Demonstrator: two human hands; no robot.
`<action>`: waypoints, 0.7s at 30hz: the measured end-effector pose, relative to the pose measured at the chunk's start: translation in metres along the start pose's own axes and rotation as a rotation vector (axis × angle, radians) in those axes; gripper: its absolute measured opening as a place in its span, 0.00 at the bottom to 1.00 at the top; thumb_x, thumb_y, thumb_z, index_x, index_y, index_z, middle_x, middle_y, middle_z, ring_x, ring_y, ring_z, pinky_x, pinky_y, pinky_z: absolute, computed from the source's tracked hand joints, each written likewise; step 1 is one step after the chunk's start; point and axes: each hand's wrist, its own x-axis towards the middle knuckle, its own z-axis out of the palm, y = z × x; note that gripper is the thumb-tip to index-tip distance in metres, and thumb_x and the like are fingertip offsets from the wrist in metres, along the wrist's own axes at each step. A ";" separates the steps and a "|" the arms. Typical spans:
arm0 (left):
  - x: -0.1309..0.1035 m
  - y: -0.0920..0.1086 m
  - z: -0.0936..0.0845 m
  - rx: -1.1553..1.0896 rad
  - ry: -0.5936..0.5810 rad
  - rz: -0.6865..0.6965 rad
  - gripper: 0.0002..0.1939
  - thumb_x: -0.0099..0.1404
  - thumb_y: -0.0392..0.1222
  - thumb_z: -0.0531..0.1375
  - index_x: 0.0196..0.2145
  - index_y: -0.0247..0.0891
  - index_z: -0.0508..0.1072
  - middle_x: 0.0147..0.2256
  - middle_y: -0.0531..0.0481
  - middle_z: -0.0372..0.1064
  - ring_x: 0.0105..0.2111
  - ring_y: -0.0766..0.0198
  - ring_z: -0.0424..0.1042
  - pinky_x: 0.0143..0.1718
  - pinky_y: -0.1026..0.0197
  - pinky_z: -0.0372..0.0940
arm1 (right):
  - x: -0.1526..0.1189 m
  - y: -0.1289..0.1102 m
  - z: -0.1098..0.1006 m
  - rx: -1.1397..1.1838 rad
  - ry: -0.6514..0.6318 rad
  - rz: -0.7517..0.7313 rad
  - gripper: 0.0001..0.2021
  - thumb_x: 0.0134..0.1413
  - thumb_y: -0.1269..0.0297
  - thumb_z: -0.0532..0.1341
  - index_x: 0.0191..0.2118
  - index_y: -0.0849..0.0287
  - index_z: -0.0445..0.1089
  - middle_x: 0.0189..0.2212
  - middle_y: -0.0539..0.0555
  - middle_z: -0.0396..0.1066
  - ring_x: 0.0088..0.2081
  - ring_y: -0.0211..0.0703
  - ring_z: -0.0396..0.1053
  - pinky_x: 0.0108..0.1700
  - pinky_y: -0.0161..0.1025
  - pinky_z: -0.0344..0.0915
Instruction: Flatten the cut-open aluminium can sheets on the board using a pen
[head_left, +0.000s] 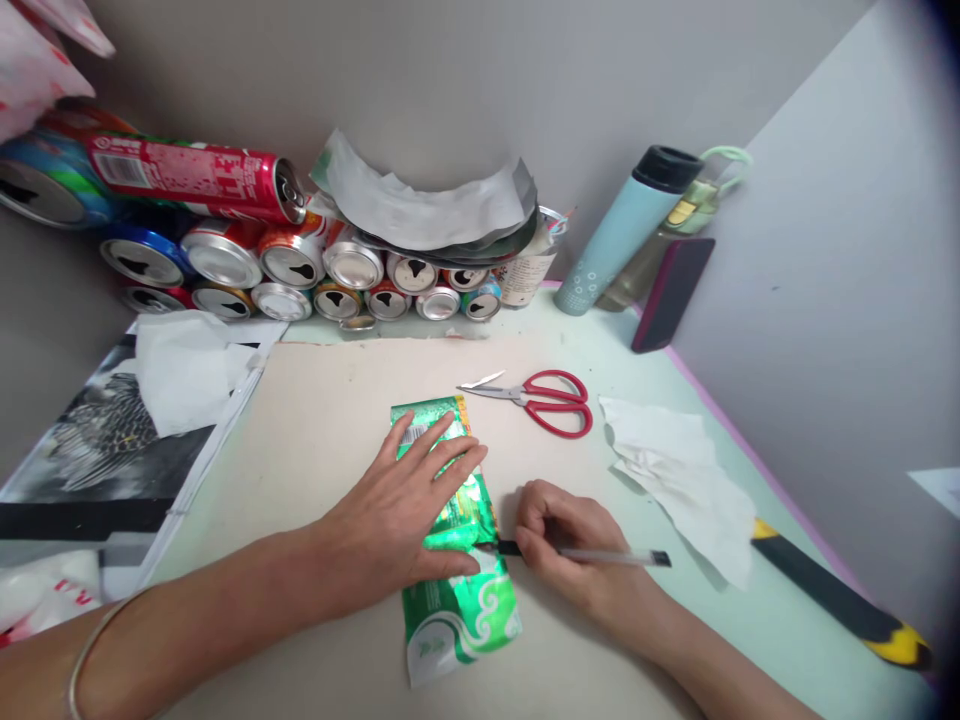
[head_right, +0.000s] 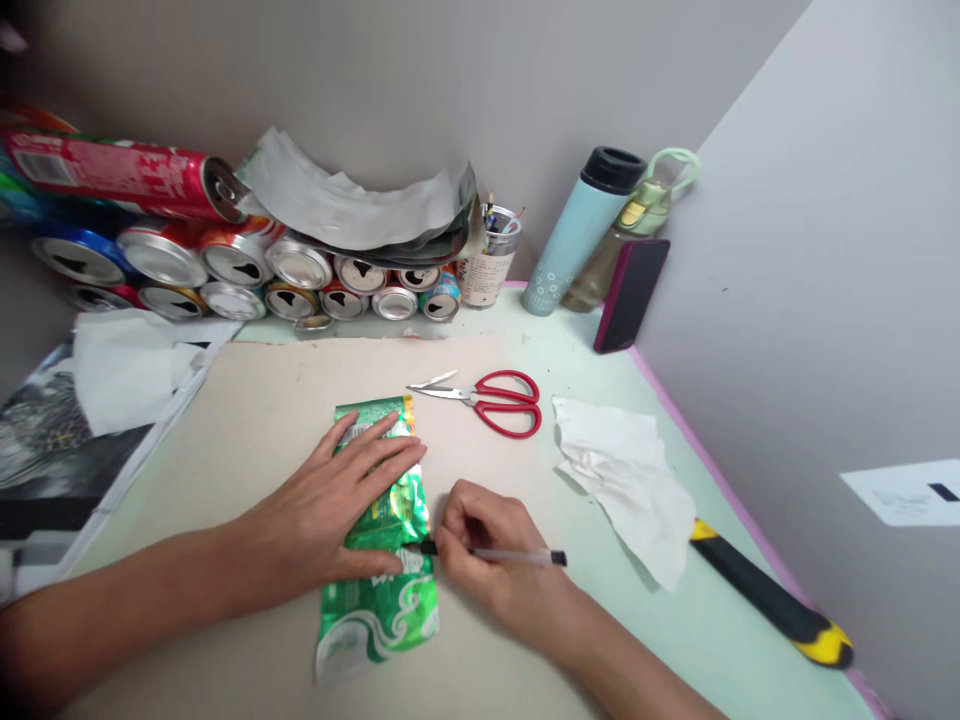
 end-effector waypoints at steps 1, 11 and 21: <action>0.000 0.000 -0.002 0.000 -0.020 -0.003 0.51 0.61 0.65 0.68 0.69 0.40 0.50 0.68 0.41 0.57 0.73 0.42 0.43 0.70 0.36 0.33 | 0.000 -0.001 0.000 -0.004 0.007 0.001 0.12 0.60 0.67 0.57 0.27 0.54 0.55 0.22 0.45 0.59 0.24 0.36 0.52 0.25 0.35 0.49; 0.000 0.002 -0.002 -0.004 -0.014 -0.002 0.50 0.61 0.65 0.68 0.68 0.40 0.50 0.68 0.40 0.57 0.72 0.41 0.44 0.70 0.36 0.32 | 0.001 -0.001 0.002 -0.034 0.045 -0.020 0.12 0.60 0.69 0.56 0.26 0.54 0.55 0.23 0.45 0.59 0.24 0.35 0.51 0.25 0.34 0.49; -0.001 0.000 0.001 0.015 0.013 0.002 0.52 0.59 0.64 0.70 0.69 0.40 0.50 0.68 0.42 0.58 0.72 0.43 0.44 0.70 0.37 0.32 | -0.001 0.001 0.004 -0.011 0.022 -0.037 0.12 0.61 0.70 0.56 0.27 0.54 0.54 0.24 0.45 0.60 0.25 0.35 0.53 0.26 0.34 0.51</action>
